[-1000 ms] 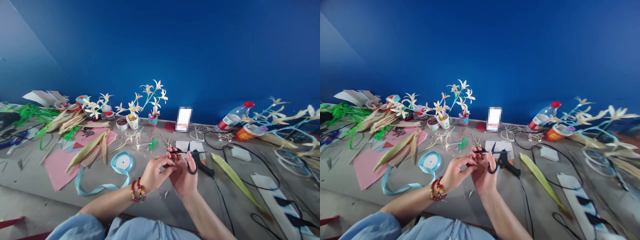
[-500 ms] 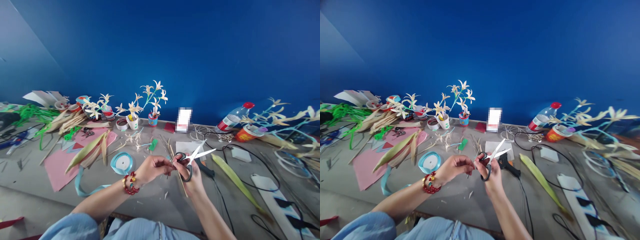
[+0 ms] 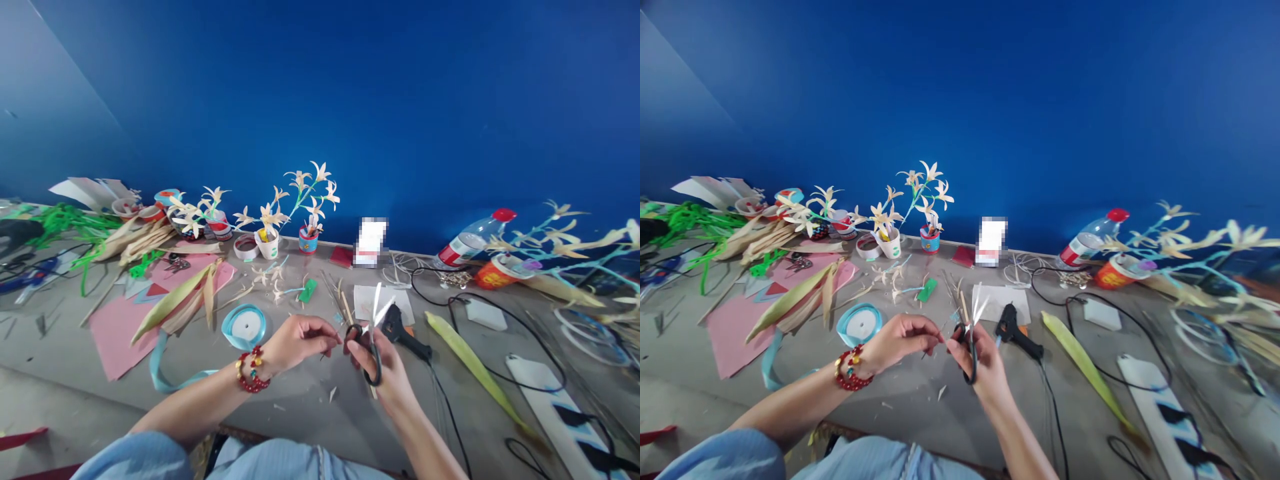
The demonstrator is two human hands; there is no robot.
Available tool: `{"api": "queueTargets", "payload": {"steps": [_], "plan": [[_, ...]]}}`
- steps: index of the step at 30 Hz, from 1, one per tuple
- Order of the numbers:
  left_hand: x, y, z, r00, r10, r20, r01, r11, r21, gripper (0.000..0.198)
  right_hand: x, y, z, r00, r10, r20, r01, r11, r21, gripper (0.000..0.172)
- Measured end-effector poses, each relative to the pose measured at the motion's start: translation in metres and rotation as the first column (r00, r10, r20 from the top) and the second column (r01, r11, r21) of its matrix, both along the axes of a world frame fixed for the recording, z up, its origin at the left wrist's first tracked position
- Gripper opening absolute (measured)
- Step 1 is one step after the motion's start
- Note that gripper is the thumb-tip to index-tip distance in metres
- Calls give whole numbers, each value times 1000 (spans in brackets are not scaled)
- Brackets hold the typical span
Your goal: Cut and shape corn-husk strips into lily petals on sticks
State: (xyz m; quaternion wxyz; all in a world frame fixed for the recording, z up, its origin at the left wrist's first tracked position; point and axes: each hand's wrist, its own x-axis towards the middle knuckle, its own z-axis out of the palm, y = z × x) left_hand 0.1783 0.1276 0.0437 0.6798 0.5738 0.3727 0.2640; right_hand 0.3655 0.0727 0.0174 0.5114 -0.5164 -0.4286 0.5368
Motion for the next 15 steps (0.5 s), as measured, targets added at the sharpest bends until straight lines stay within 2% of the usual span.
{"api": "queueTargets", "payload": {"steps": [6,15], "plan": [[-11,2,4,999,-27,-33,28,999,26,24,3,-22,-5,966,256,44,-244,954,-175,55],[-18,5,-6,987,-154,-39,155,988,7,31,-5,-17,6,932,346,106,-318,923,-214,59]]}}
